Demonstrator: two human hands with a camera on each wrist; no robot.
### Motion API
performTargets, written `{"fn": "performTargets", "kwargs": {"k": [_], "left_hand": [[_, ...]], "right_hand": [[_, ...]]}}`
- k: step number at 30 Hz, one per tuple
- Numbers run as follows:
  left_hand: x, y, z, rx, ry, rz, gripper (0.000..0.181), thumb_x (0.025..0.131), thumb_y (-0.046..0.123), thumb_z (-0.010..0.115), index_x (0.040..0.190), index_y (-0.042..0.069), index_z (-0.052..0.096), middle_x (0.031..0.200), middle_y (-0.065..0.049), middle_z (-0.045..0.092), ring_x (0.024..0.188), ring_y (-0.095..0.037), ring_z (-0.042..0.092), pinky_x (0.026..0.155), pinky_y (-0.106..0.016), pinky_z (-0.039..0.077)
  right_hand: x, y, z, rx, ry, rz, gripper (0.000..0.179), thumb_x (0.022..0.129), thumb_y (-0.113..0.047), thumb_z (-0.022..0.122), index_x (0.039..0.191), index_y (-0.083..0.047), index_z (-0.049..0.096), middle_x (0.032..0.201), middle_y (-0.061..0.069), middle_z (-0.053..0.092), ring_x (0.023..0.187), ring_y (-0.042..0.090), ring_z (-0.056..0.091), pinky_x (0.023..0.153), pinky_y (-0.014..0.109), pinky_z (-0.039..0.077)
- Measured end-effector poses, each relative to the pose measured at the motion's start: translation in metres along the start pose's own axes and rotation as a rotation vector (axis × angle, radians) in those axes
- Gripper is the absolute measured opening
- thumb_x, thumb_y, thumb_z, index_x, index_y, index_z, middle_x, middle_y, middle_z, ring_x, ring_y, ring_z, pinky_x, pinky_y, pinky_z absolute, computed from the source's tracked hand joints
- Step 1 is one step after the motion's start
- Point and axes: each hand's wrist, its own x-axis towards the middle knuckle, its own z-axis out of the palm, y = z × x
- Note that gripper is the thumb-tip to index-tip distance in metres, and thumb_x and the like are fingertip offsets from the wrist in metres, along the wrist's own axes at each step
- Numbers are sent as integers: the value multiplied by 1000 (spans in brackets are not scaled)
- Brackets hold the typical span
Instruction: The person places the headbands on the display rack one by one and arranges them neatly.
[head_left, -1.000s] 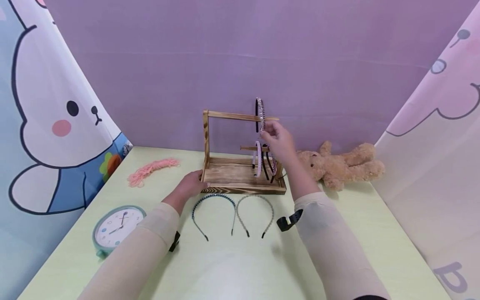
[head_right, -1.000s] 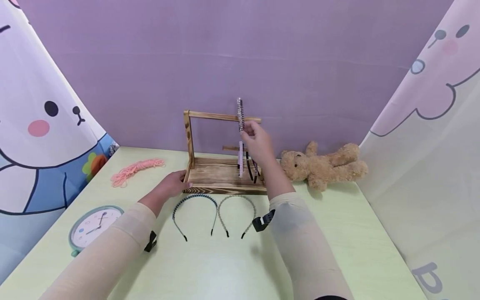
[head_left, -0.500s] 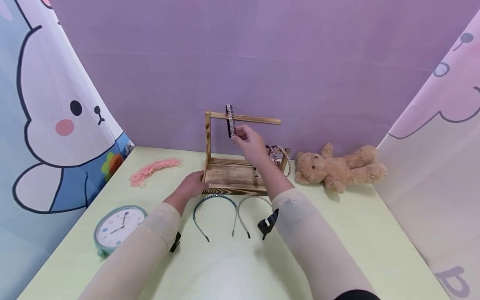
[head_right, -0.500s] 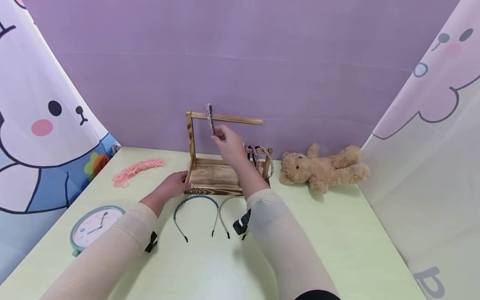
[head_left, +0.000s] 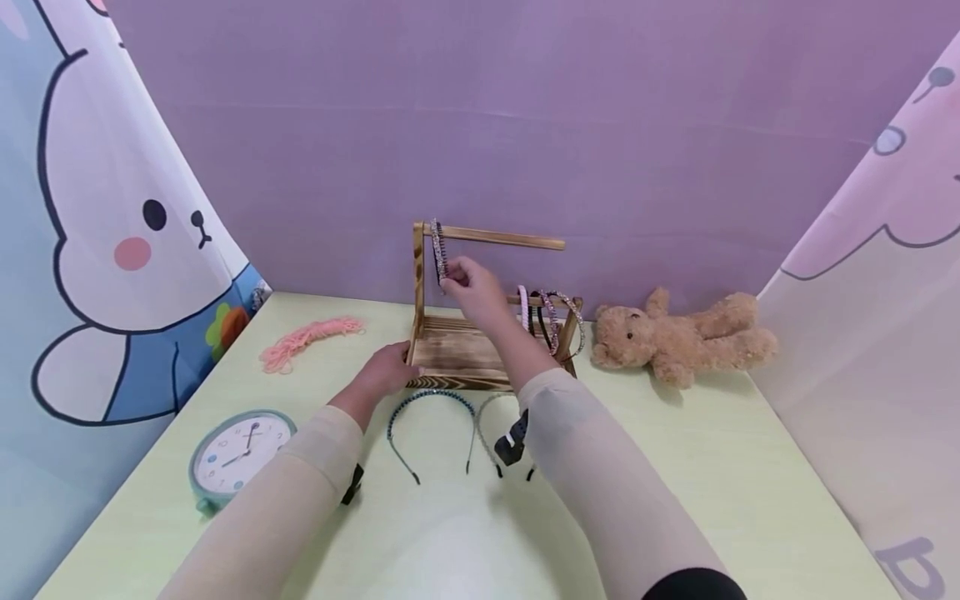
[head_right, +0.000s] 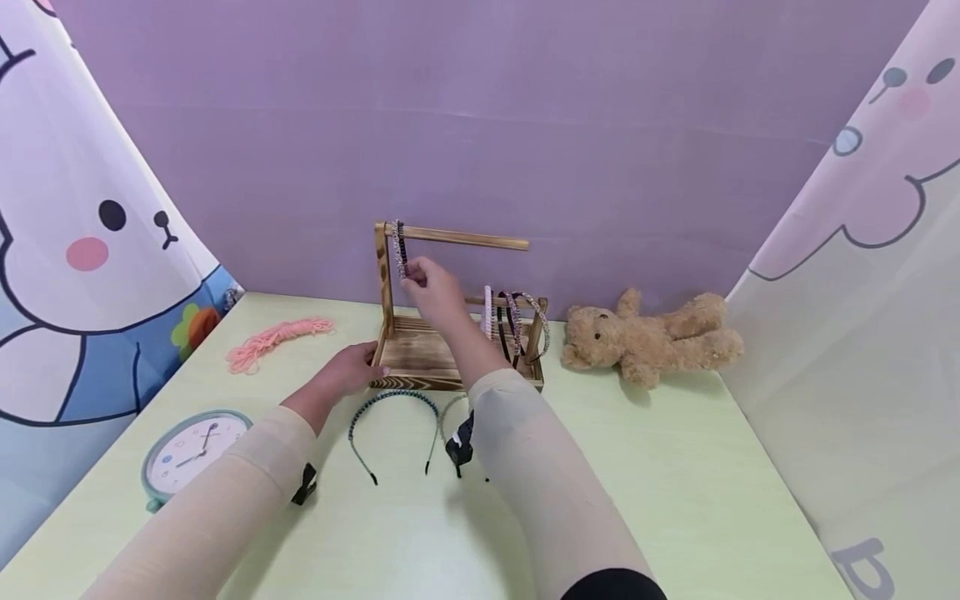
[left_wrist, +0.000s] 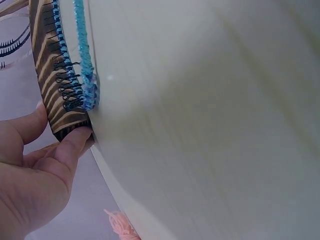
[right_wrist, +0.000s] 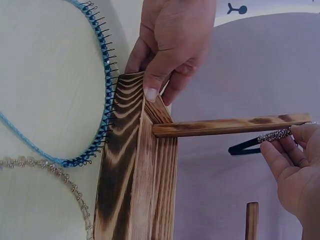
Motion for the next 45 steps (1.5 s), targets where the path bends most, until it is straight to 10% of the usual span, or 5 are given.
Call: {"fn": "performTargets", "kwargs": {"k": [27, 45], "left_hand": [[3, 1, 1, -3, -16, -9, 65, 100, 24, 56, 154, 4, 27, 151, -25, 39, 138, -45, 37, 115, -57, 30], [0, 2, -1, 18, -20, -9, 65, 100, 24, 56, 154, 3, 26, 152, -26, 37, 140, -46, 33, 116, -58, 28]], "right_hand": [[-23, 6, -14, -16, -81, -23, 32, 100, -33, 57, 128, -20, 60, 118, -5, 65, 106, 12, 60, 92, 33, 53], [-84, 51, -38, -204, -364, 53, 23, 98, -35, 59, 110, -15, 65, 99, 8, 69, 85, 19, 67, 72, 30, 57]]}}
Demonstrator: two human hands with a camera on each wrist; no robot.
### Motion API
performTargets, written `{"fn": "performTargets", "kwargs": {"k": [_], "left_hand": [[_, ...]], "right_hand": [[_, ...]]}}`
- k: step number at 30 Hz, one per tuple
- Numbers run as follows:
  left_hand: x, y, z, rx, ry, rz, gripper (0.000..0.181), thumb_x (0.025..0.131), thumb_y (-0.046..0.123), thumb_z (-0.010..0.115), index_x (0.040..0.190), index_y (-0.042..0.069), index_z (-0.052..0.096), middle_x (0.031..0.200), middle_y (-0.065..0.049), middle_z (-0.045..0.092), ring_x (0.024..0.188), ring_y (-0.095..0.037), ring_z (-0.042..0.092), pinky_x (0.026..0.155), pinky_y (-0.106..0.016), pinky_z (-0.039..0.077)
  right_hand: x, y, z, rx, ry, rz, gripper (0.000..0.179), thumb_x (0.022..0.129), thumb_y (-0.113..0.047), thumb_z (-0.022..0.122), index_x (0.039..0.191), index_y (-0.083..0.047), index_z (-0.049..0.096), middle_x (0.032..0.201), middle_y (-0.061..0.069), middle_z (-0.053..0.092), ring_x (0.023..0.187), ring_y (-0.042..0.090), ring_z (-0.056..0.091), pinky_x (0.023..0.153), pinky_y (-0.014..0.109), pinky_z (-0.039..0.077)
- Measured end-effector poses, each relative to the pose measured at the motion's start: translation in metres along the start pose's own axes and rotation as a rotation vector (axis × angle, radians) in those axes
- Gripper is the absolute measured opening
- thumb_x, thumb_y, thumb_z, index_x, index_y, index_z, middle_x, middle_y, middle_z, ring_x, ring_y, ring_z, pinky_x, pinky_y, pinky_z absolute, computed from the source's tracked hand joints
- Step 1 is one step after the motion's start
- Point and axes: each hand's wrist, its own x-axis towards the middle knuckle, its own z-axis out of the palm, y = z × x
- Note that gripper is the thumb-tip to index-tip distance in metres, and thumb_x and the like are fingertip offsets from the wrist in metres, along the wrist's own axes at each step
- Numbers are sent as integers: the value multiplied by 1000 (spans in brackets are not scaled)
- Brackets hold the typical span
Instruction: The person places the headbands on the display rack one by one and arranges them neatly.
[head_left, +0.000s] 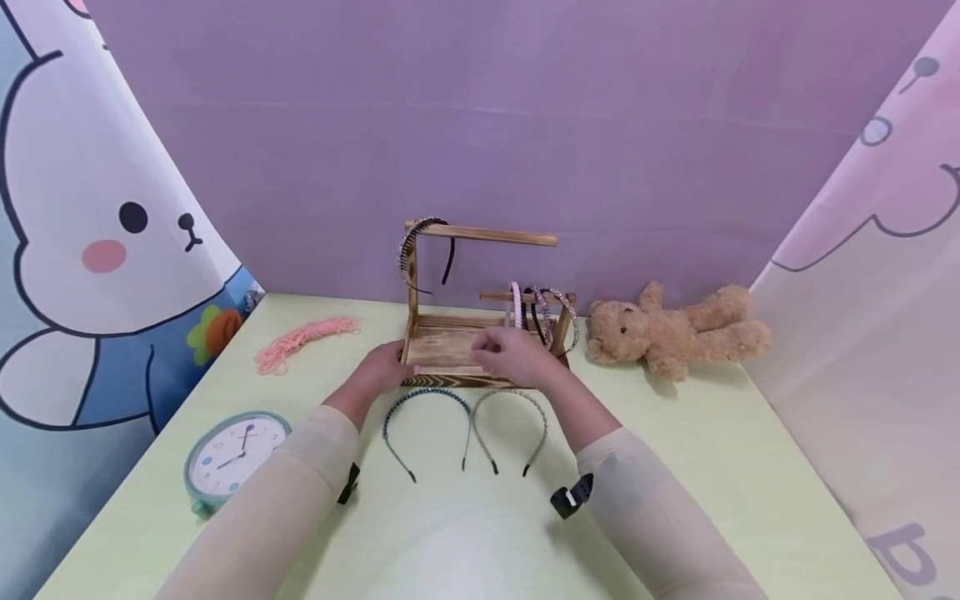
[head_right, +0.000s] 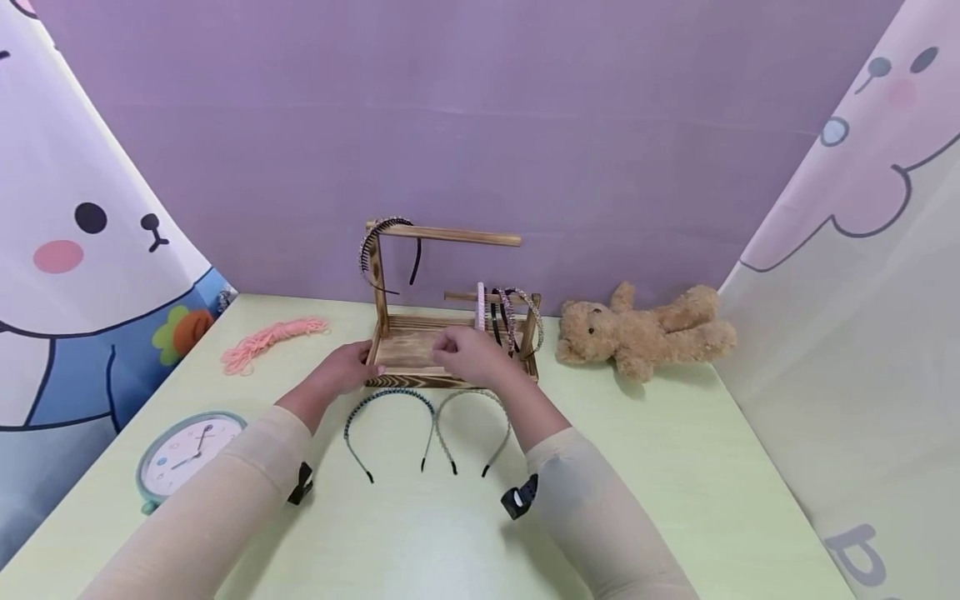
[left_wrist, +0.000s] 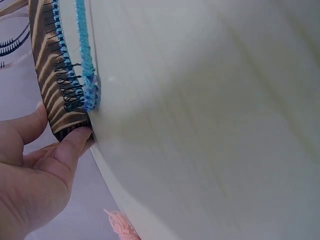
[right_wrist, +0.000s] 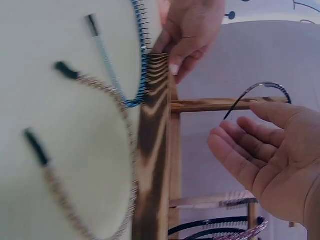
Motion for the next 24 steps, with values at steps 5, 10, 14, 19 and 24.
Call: {"fn": "performTargets", "kwargs": {"k": [5, 10, 14, 19, 24], "left_hand": [[-2, 0, 0, -18, -3, -1, 64, 100, 24, 56, 154, 4, 27, 152, -26, 38, 140, -45, 34, 116, -57, 28], [-2, 0, 0, -22, 0, 9, 64, 101, 24, 55, 155, 4, 26, 152, -25, 38, 140, -45, 34, 117, -57, 28], [-2, 0, 0, -28, -2, 2, 65, 101, 24, 55, 155, 5, 25, 153, -25, 36, 141, -45, 33, 117, -57, 26], [-2, 1, 0, -38, -1, -23, 66, 100, 24, 56, 155, 5, 24, 154, -25, 34, 142, -45, 30, 117, -57, 25], [0, 0, 1, -31, -5, -32, 67, 100, 25, 55, 156, 6, 23, 155, -25, 32, 142, -45, 30, 117, -58, 26]], "right_hand": [[-11, 14, 16, -17, -122, 85, 17, 96, -29, 64, 101, -13, 63, 97, 13, 69, 86, 30, 68, 73, 38, 59], [-21, 19, 35, -86, -243, 222, 18, 92, -30, 69, 96, -13, 62, 86, 15, 69, 75, 30, 68, 70, 43, 59], [-24, 19, 48, -150, -273, 312, 24, 88, -33, 74, 95, -14, 61, 78, 13, 67, 64, 28, 68, 62, 40, 59], [-24, 18, 56, -165, -261, 350, 25, 85, -29, 77, 94, -11, 61, 76, 12, 65, 60, 28, 68, 57, 38, 59], [-23, 17, 58, -170, -265, 326, 10, 88, -14, 68, 83, -10, 61, 69, 10, 64, 59, 28, 69, 59, 36, 59]]}}
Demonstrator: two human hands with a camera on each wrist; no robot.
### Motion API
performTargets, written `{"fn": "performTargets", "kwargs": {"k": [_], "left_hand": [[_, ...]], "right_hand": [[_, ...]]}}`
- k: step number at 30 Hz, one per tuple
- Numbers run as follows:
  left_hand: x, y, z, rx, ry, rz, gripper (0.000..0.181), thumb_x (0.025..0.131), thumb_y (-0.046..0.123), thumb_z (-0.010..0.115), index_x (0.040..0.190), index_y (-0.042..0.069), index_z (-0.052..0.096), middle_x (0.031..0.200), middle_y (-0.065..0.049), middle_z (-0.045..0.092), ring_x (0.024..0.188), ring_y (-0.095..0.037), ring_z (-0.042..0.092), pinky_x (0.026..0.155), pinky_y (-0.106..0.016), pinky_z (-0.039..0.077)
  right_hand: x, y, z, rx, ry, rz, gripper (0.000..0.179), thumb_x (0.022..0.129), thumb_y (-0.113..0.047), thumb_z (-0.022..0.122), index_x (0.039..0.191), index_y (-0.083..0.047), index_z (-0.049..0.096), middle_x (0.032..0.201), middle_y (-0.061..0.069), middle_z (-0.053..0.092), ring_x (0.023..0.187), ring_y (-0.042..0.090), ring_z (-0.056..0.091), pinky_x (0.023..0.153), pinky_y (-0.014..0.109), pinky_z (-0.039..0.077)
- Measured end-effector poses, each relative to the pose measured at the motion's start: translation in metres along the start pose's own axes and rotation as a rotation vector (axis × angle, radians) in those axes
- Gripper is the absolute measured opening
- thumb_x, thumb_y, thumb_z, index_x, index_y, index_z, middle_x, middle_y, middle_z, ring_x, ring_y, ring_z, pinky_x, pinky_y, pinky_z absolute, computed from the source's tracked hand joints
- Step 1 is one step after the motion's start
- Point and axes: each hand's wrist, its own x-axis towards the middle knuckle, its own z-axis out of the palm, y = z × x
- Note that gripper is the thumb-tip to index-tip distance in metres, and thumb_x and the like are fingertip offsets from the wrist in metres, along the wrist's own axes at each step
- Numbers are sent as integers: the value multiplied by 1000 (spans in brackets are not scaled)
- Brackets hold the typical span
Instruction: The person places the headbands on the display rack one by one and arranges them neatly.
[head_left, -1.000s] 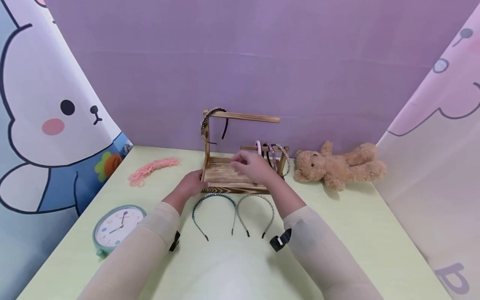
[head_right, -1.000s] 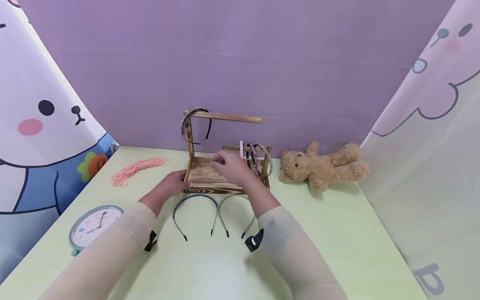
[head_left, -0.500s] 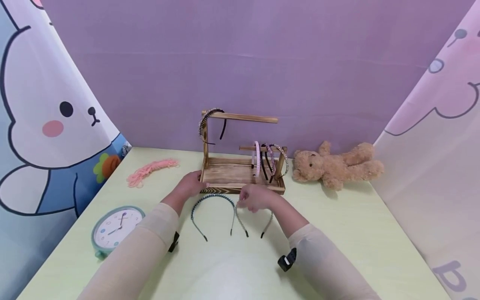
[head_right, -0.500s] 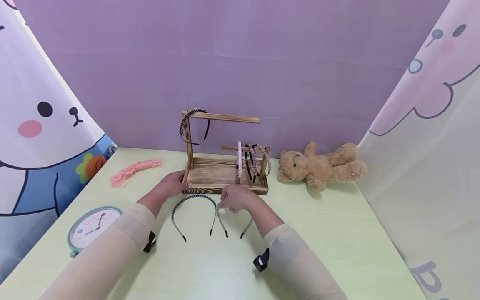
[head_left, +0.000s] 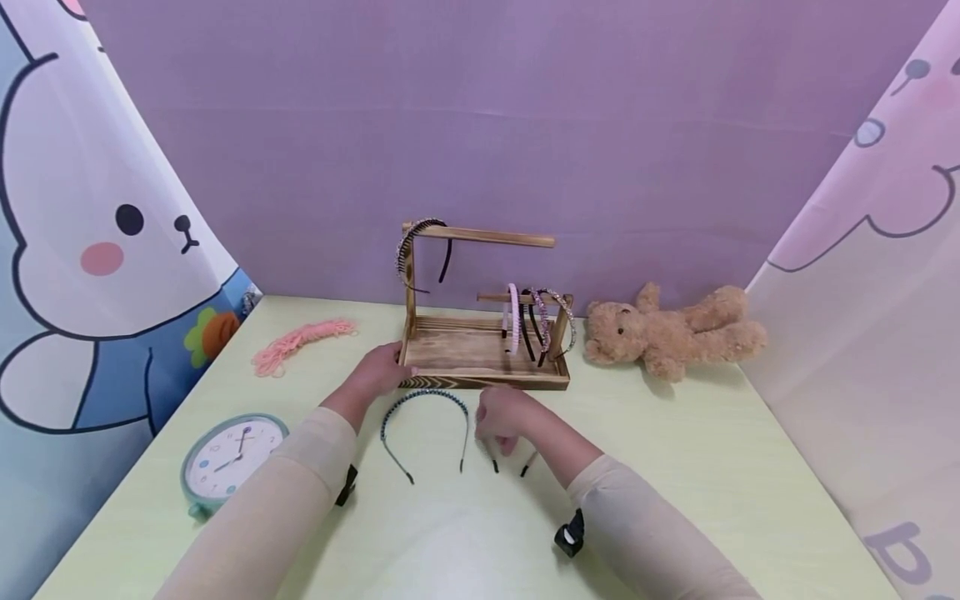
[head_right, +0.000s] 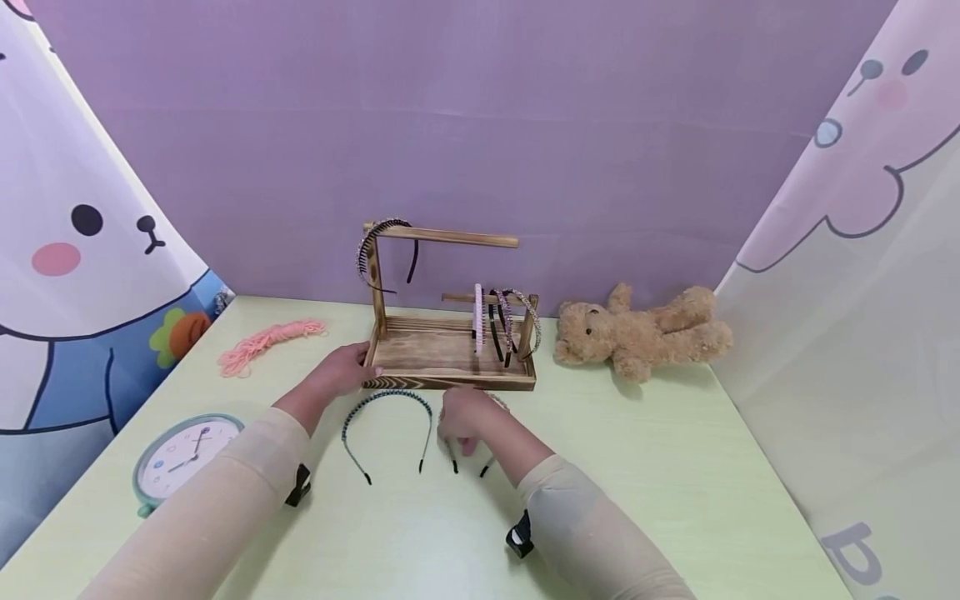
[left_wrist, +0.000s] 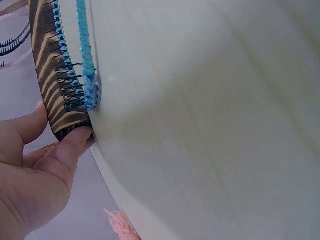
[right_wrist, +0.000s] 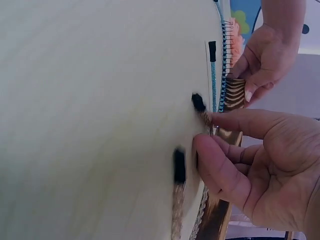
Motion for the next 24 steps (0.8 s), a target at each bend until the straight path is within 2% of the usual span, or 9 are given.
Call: {"fn": "performTargets", "kwargs": {"k": [2, 4, 9, 13, 17, 20, 24], "left_hand": [[0, -1, 0, 4, -5, 5, 67, 101, 25, 55, 156, 6, 23, 155, -25, 32, 142, -45, 30, 117, -57, 26], [1, -1, 0, 1, -5, 9, 67, 101, 25, 55, 156, 5, 23, 155, -25, 32, 142, -45, 30, 117, -57, 26], [1, -2, -1, -3, -8, 21, 66, 100, 25, 55, 155, 5, 24, 154, -25, 33, 142, -46, 30, 117, -58, 26], [2, -4, -1, 1, -9, 28, 66, 100, 25, 56, 155, 4, 25, 154, -26, 33, 141, -46, 30, 116, -58, 27], [2, -4, -1, -1, -7, 35, 65, 100, 25, 56, 154, 4, 27, 153, -25, 36, 141, -46, 32, 116, -58, 27], [2, -4, -1, 4, -5, 53, 64, 100, 24, 56, 154, 3, 28, 150, -26, 39, 139, -46, 36, 115, -58, 30], [0, -3, -1, 7, 0, 74, 63, 99, 22, 57, 153, 2, 30, 146, -27, 45, 136, -45, 41, 114, -56, 34]], "right_hand": [[0, 0, 0, -13, 5, 2, 12, 87, -10, 64, 76, -10, 59, 64, 9, 63, 58, 27, 70, 60, 36, 59], [1, -1, 0, -44, 15, 7, 17, 88, -14, 64, 72, -11, 58, 61, 8, 63, 56, 25, 69, 62, 35, 58], [3, -4, 2, -110, 44, 42, 20, 91, -27, 68, 77, -12, 65, 64, 7, 67, 55, 20, 69, 67, 31, 57], [4, -6, 3, -109, 48, 75, 22, 90, -19, 66, 70, -9, 64, 64, 7, 68, 55, 20, 68, 62, 32, 58], [3, -6, 2, -107, 53, 76, 29, 86, -15, 65, 58, -11, 58, 59, 7, 67, 54, 21, 69, 59, 30, 57], [1, -1, -2, -73, 37, 48, 32, 86, -16, 64, 55, -12, 55, 59, 7, 66, 55, 21, 69, 59, 29, 57], [-2, 10, -9, 90, -10, -7, 19, 88, -14, 62, 71, -7, 62, 68, 9, 67, 60, 25, 69, 61, 36, 60]]}}
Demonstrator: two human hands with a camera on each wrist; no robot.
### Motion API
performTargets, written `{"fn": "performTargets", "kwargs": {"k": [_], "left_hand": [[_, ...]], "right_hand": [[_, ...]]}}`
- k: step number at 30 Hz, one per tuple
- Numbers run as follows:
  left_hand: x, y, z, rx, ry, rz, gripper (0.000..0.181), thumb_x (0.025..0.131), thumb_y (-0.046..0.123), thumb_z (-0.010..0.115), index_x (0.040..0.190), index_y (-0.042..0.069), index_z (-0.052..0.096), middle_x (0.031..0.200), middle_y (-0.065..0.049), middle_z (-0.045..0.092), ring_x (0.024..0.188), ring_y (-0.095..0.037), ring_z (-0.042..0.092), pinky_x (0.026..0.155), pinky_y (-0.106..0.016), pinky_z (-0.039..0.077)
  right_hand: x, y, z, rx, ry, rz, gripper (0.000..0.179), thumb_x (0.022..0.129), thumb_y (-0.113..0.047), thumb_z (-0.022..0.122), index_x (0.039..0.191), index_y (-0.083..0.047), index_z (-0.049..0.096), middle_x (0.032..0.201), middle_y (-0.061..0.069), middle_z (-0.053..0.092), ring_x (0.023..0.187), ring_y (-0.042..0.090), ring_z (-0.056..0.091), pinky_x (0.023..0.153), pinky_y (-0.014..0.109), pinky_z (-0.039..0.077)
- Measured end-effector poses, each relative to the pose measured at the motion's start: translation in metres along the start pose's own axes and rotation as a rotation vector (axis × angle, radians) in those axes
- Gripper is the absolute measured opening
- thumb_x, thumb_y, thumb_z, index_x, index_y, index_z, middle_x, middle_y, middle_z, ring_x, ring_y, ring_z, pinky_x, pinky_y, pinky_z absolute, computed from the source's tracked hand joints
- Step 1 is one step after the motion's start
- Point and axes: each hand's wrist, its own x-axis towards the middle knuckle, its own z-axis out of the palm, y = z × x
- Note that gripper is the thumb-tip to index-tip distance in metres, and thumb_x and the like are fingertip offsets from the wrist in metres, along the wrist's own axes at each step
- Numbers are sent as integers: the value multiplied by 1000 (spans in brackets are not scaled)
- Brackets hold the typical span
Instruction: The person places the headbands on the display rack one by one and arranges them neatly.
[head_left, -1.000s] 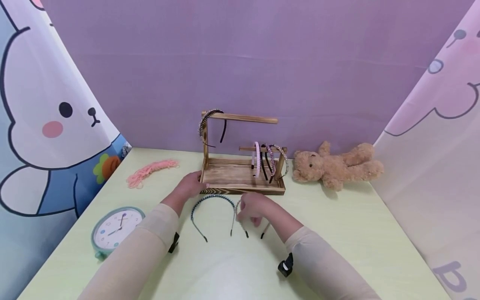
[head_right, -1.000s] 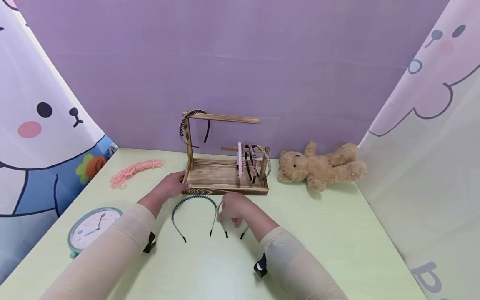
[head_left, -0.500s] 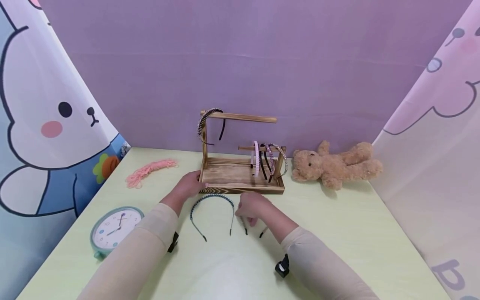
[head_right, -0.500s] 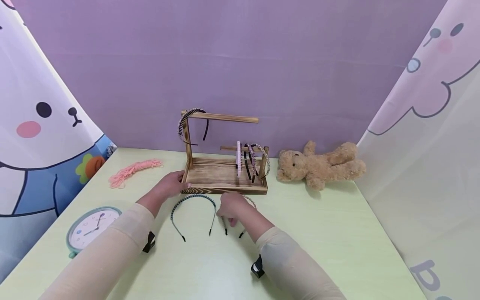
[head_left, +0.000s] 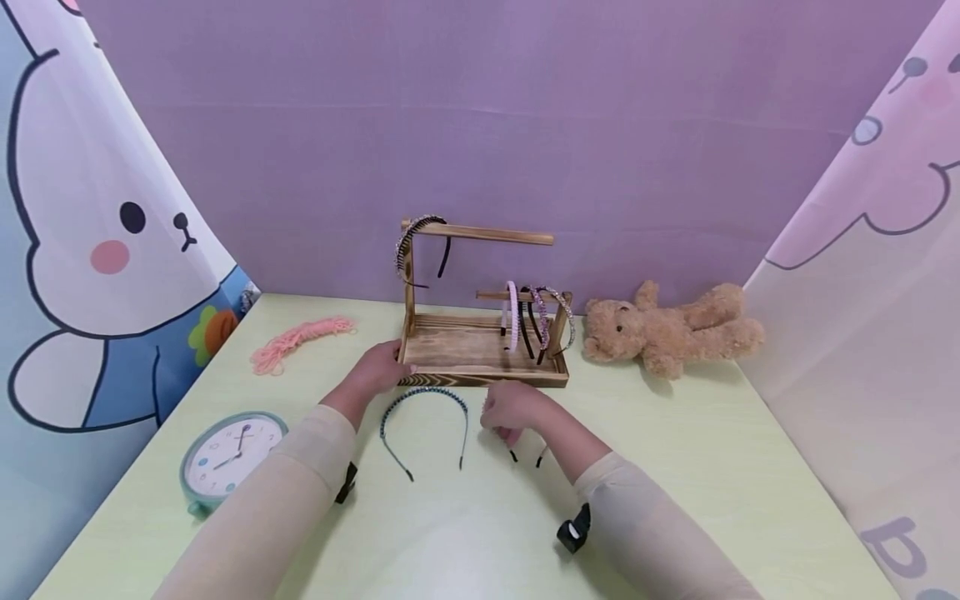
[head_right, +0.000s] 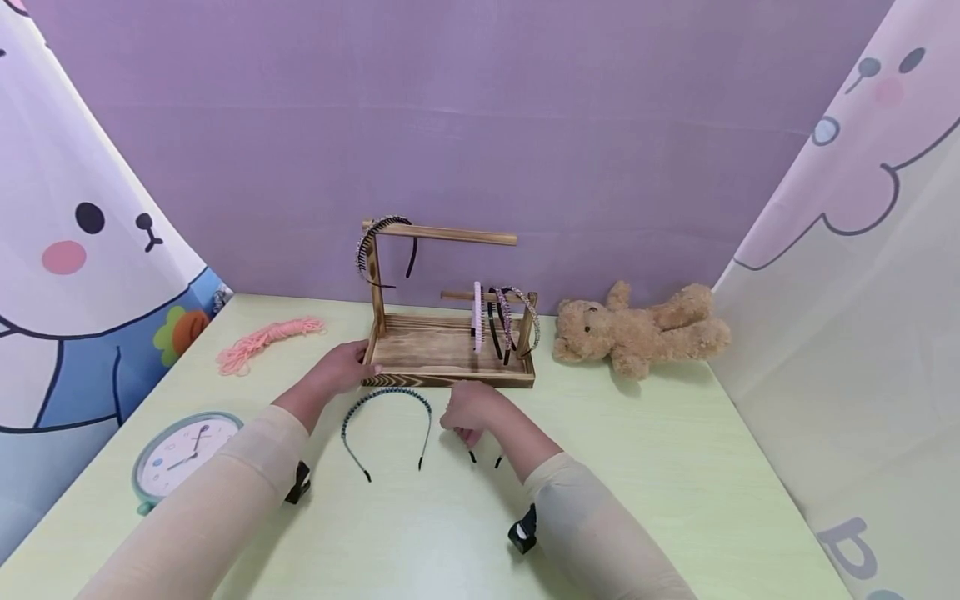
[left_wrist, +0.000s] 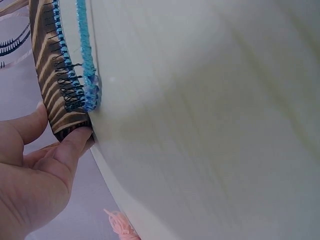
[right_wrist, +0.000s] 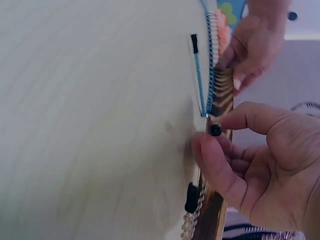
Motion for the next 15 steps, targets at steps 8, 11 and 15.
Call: {"fn": "performTargets", "kwargs": {"k": [8, 11, 15], "left_hand": [[-1, 2, -1, 12, 3, -1, 63, 99, 22, 57, 153, 2, 30, 147, -26, 45, 136, -45, 41, 114, -56, 34], [0, 0, 0, 12, 5, -1, 63, 99, 23, 57, 153, 2, 30, 147, -26, 44, 136, -45, 41, 113, -56, 34], [1, -2, 0, 9, 7, -2, 63, 100, 23, 56, 153, 2, 29, 147, -26, 44, 136, -45, 40, 113, -57, 34]], "right_hand": [[-7, 20, -11, 325, -25, -6, 27, 90, -10, 67, 111, -1, 54, 77, 15, 64, 61, 23, 63, 63, 42, 61], [-11, 25, -15, 416, -29, -3, 30, 90, -10, 68, 112, 1, 53, 76, 13, 63, 59, 21, 61, 60, 38, 60], [-16, 38, -20, 543, -47, -27, 28, 92, -10, 66, 113, 3, 53, 76, 11, 65, 60, 19, 62, 58, 30, 58]]}}
